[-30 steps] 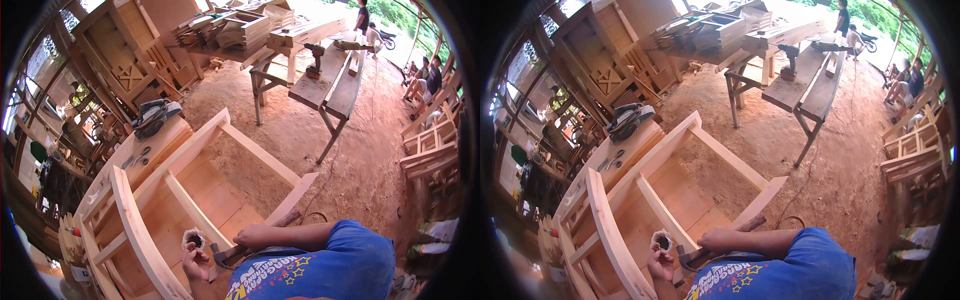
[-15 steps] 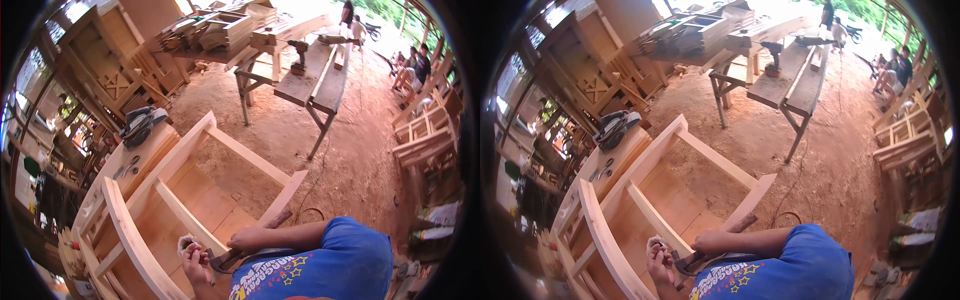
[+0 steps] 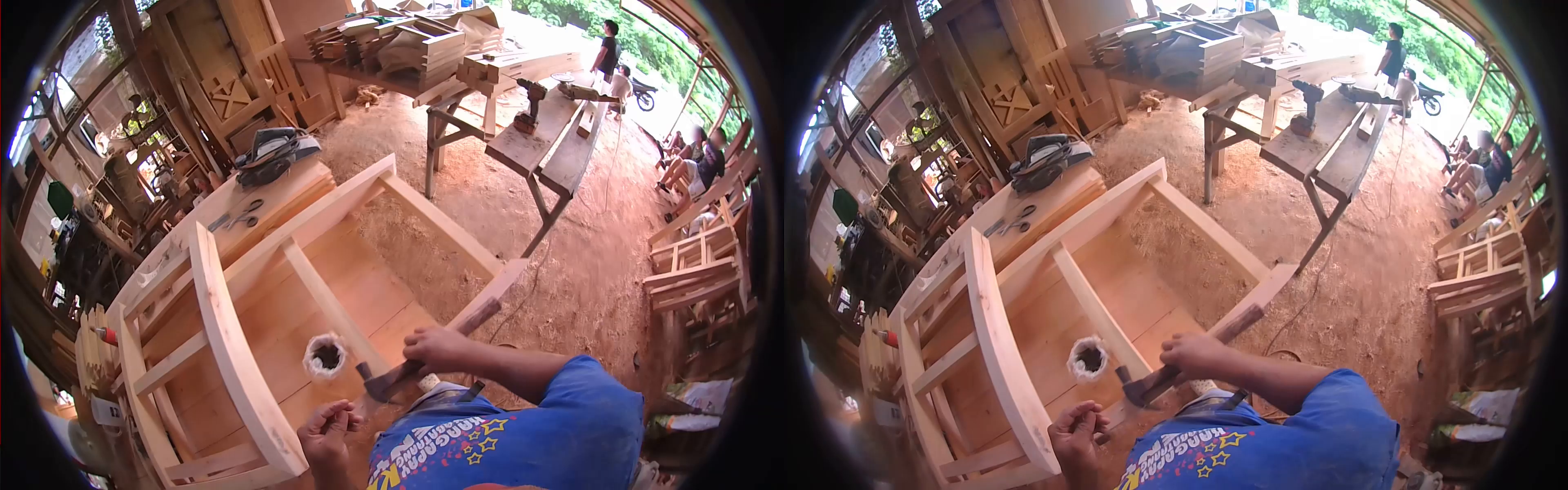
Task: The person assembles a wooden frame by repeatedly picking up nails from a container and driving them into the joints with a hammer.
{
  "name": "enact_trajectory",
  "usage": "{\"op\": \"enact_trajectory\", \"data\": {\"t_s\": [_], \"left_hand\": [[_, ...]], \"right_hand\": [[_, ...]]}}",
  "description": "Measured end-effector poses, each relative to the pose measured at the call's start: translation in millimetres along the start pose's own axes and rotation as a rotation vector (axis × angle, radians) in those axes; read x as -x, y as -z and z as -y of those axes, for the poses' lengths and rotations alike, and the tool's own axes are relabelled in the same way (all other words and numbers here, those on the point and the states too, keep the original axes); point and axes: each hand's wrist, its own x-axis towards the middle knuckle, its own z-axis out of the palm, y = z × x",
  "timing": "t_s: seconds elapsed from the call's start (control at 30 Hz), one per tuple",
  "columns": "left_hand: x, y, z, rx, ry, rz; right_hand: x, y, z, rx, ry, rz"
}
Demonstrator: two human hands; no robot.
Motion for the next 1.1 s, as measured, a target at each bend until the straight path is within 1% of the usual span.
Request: {"op": "enact_trajectory", "data": {"t_s": [0.17, 0.27, 0.3, 0.33, 0.37, 0.4, 0.43, 0.47, 0.57, 0.67, 0.77, 0.8, 0.9, 0.93, 1.0, 1.07, 1.1], "left_hand": [[47, 75, -15, -0.019, -0.117, 0.072], [68, 130, -17, -0.038, -0.150, 0.078], [75, 142, -18, -0.039, -0.147, 0.086], [81, 153, -21, -0.043, -0.141, 0.076], [87, 163, -24, -0.048, -0.136, 0.054], [91, 170, -28, -0.031, -0.144, 0.058], [96, 178, -33, -0.022, -0.152, 0.065], [102, 187, -33, -0.003, -0.150, 0.065], [108, 206, -30, 0.024, -0.169, 0.015], [111, 217, -21, 0.023, -0.177, -0.080], [114, 219, -19, 0.055, -0.186, -0.167], [114, 221, -22, 0.064, -0.197, -0.207], [110, 230, -24, 0.030, -0.193, -0.289], [105, 233, -25, 0.017, -0.189, -0.330], [98, 244, -26, -0.005, -0.166, -0.438], [94, 254, -30, -0.015, -0.188, -0.543], [92, 262, -31, -0.025, -0.197, -0.574]], "right_hand": [[10, -12, 26, 0.096, -0.253, -0.103], [19, -28, 35, 0.134, -0.301, -0.261], [21, -24, 50, 0.128, -0.371, -0.299], [20, -22, 57, 0.118, -0.425, -0.268], [21, -30, 57, 0.137, -0.465, -0.302], [18, -27, 68, 0.161, -0.517, -0.287], [15, -24, 76, 0.189, -0.534, -0.253], [12, -21, 86, 0.214, -0.550, -0.268], [2, -11, 92, 0.200, -0.604, -0.150], [-8, 2, 94, 0.249, -0.586, -0.006], [-20, 17, 79, 0.165, -0.531, 0.129], [-28, 25, 82, 0.103, -0.528, 0.097], [-67, 37, 90, 0.020, -0.435, -0.002], [-82, 39, 99, 0.044, -0.411, -0.025], [-110, 30, 100, 0.047, -0.329, -0.030], [-133, 14, 107, 0.024, -0.253, -0.037], [-144, 4, 113, 0.006, -0.174, -0.052]]}}
